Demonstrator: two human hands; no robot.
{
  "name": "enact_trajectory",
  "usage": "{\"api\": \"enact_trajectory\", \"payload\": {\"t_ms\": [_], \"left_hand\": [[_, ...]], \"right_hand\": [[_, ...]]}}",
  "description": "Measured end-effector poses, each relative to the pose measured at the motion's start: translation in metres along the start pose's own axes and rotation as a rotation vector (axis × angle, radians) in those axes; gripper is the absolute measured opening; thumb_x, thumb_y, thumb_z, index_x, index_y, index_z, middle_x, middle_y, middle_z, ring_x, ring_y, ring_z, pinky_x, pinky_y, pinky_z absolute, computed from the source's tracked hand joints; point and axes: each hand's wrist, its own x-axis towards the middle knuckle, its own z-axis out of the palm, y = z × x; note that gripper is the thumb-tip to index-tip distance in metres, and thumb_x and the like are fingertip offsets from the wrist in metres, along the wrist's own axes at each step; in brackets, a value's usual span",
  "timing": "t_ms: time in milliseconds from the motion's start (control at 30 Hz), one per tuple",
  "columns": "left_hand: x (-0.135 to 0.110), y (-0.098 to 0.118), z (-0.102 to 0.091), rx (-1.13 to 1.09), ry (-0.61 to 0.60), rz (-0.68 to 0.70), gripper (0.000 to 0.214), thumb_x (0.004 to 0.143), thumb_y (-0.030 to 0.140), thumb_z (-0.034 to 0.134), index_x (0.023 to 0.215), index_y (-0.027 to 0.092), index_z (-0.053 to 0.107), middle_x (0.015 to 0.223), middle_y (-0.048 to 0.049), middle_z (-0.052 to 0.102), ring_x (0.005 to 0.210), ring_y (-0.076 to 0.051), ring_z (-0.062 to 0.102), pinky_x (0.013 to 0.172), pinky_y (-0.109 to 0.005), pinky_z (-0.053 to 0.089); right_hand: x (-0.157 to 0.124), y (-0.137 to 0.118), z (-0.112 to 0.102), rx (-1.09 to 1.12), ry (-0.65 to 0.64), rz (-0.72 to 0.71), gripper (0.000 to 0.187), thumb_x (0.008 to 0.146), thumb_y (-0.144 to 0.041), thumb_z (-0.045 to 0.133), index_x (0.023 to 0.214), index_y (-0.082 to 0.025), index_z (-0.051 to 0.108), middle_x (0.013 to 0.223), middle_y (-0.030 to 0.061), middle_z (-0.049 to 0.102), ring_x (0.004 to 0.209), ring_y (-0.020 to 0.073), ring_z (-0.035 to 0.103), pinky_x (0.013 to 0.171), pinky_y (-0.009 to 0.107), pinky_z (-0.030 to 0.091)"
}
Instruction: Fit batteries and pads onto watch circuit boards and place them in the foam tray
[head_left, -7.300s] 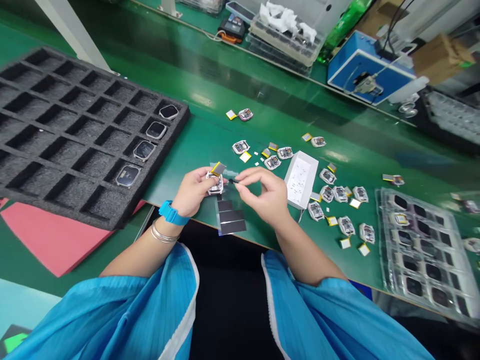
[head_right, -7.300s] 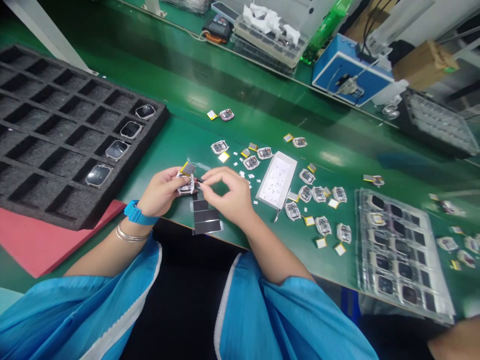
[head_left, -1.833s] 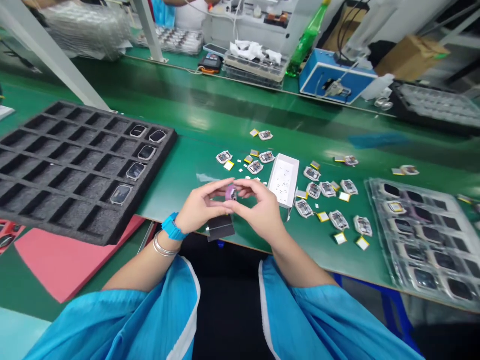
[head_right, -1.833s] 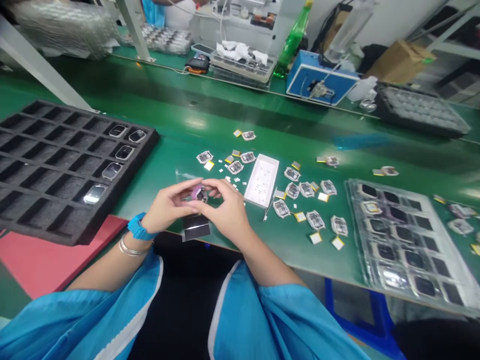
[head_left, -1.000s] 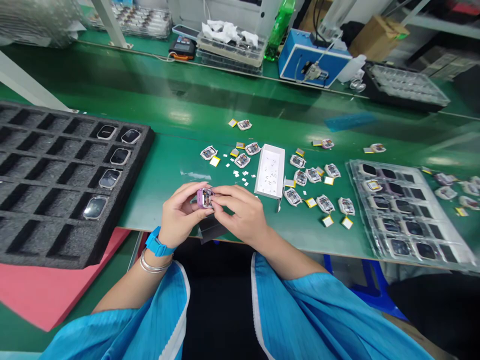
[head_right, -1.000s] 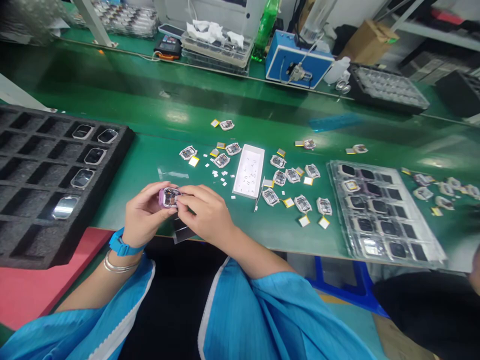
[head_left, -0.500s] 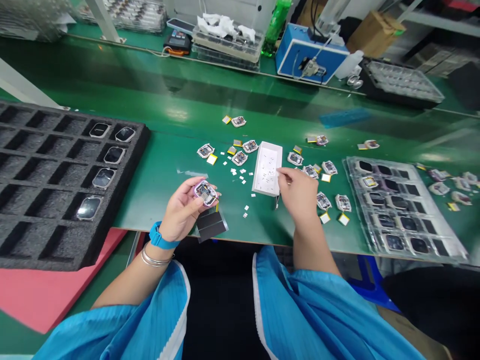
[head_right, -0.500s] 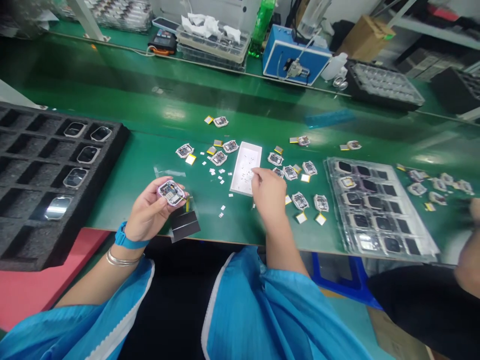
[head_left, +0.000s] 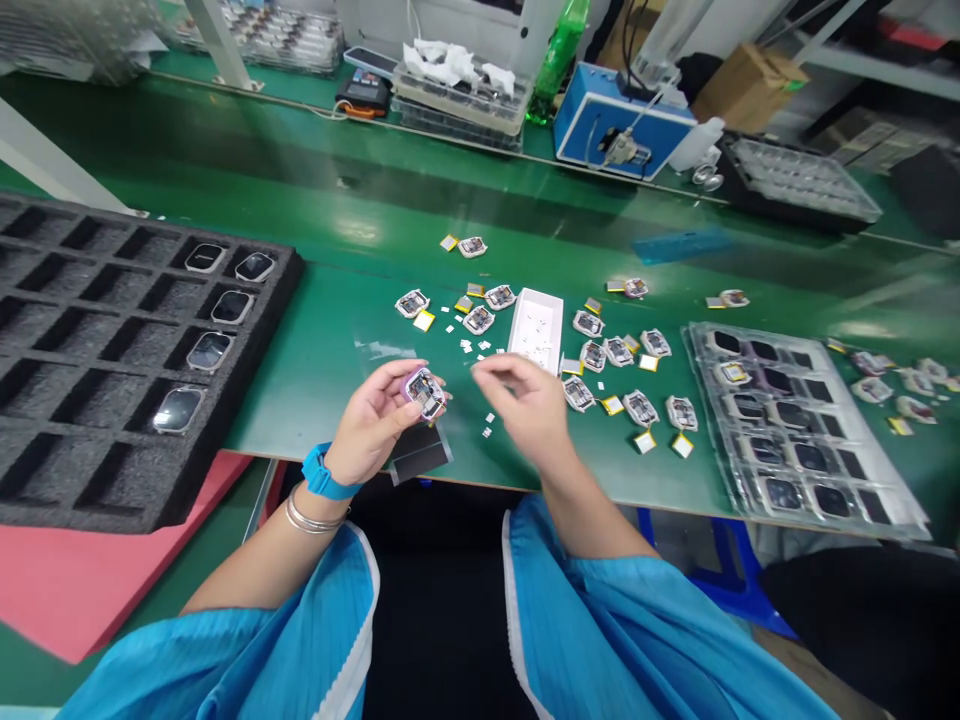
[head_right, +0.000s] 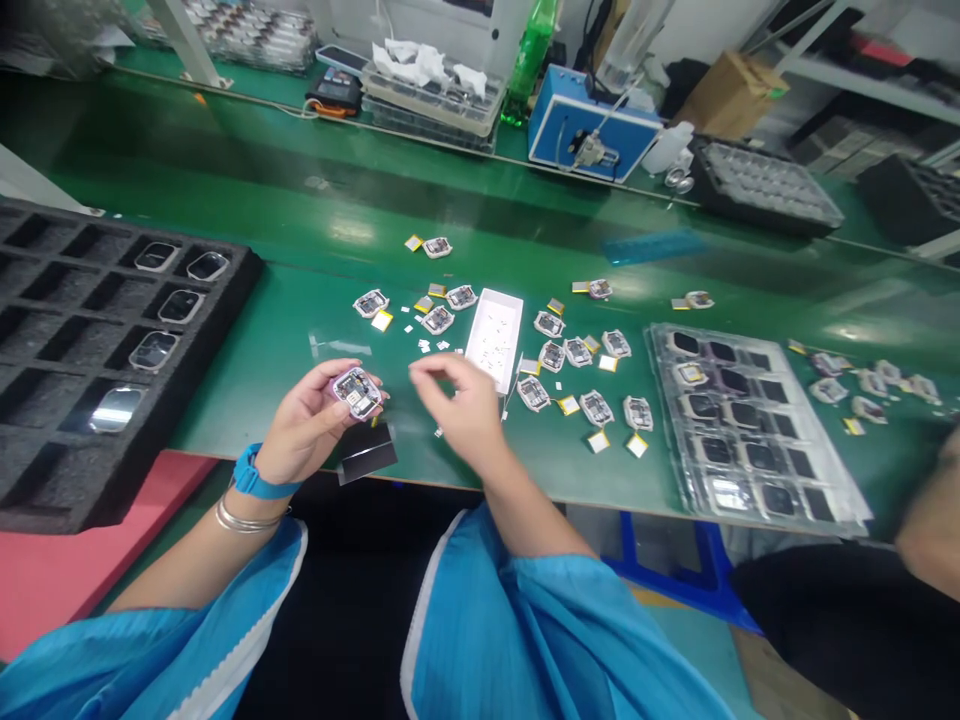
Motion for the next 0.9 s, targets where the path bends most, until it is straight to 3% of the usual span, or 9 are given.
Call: {"api": "enact_trajectory", "payload": {"t_ms": [100, 233, 433, 600, 700, 767, 833, 900], "left_hand": [[0.001, -0.001, -0.001, 0.049, 0.002, 0.048, 0.039, 0.075, 0.021, 0.080, 0.113, 0.024, 0.069, 0.106, -0.0065, 0.073, 0.098, -0.017, 0.070, 0.083, -0.025, 0.058], [0.000, -0.002, -0.007, 0.126, -0.034, 0.101, 0.041, 0.076, 0.020, 0.079, 0.115, 0.025, 0.069, 0.110, -0.0061, 0.072, 0.101, -0.016, 0.068, 0.086, -0.023, 0.057], [-0.002, 0.000, -0.018, 0.264, -0.050, 0.186, 0.046, 0.076, 0.017, 0.080, 0.119, 0.025, 0.068, 0.113, -0.0080, 0.072, 0.103, -0.018, 0.069, 0.090, -0.026, 0.055], [-0.002, 0.001, -0.018, 0.219, -0.004, 0.147, 0.044, 0.073, 0.018, 0.082, 0.115, 0.024, 0.069, 0.111, -0.0077, 0.073, 0.104, -0.018, 0.068, 0.091, -0.025, 0.054], [-0.002, 0.003, -0.015, 0.070, 0.050, 0.084, 0.041, 0.074, 0.022, 0.082, 0.113, 0.024, 0.070, 0.109, -0.0068, 0.073, 0.099, -0.017, 0.069, 0.085, -0.024, 0.055], [-0.002, 0.007, -0.014, -0.030, 0.075, 0.036, 0.040, 0.074, 0.025, 0.082, 0.112, 0.024, 0.069, 0.106, -0.0060, 0.073, 0.094, -0.016, 0.070, 0.081, -0.024, 0.057], [-0.002, 0.011, -0.015, -0.088, 0.083, -0.001, 0.041, 0.073, 0.026, 0.083, 0.111, 0.023, 0.069, 0.104, -0.0058, 0.073, 0.091, -0.017, 0.071, 0.079, -0.026, 0.058], [-0.002, 0.014, -0.017, -0.111, 0.089, -0.028, 0.041, 0.072, 0.027, 0.083, 0.111, 0.022, 0.069, 0.103, -0.0064, 0.073, 0.090, -0.018, 0.071, 0.079, -0.027, 0.058]], "right_hand": [[-0.013, -0.022, 0.025, 0.254, -0.106, 0.096, 0.005, 0.081, -0.024, 0.068, 0.081, -0.022, 0.072, 0.083, 0.0016, 0.074, 0.076, 0.0163, 0.070, 0.073, 0.029, 0.059], [-0.012, -0.029, 0.033, 0.215, -0.070, 0.088, 0.004, 0.077, -0.019, 0.069, 0.077, -0.020, 0.073, 0.081, 0.0012, 0.075, 0.074, 0.0149, 0.071, 0.071, 0.026, 0.058], [-0.009, -0.029, 0.033, 0.038, -0.066, -0.112, 0.011, 0.081, -0.013, 0.066, 0.078, -0.022, 0.072, 0.083, 0.0006, 0.076, 0.077, 0.0148, 0.071, 0.074, 0.027, 0.057], [-0.009, -0.028, 0.041, -0.117, -0.100, -0.279, 0.016, 0.091, -0.019, 0.058, 0.080, -0.021, 0.069, 0.084, 0.0050, 0.073, 0.083, 0.0177, 0.068, 0.081, 0.033, 0.056], [-0.008, -0.023, 0.045, 0.122, -0.143, -0.054, 0.007, 0.087, -0.026, 0.064, 0.093, -0.023, 0.066, 0.099, 0.0066, 0.070, 0.096, 0.0194, 0.067, 0.086, 0.036, 0.057], [-0.009, -0.018, 0.047, 0.437, -0.297, 0.228, 0.030, 0.080, -0.032, 0.073, 0.107, -0.025, 0.062, 0.110, 0.0061, 0.068, 0.099, 0.0192, 0.067, 0.085, 0.036, 0.059], [-0.012, -0.013, 0.048, 0.673, -0.481, 0.471, 0.041, 0.073, -0.034, 0.080, 0.108, -0.024, 0.061, 0.104, 0.0041, 0.070, 0.089, 0.0172, 0.070, 0.079, 0.034, 0.061], [-0.015, -0.010, 0.047, 0.750, -0.540, 0.588, 0.037, 0.070, -0.033, 0.083, 0.100, -0.022, 0.065, 0.092, 0.0020, 0.071, 0.079, 0.0140, 0.069, 0.076, 0.031, 0.060]]}}
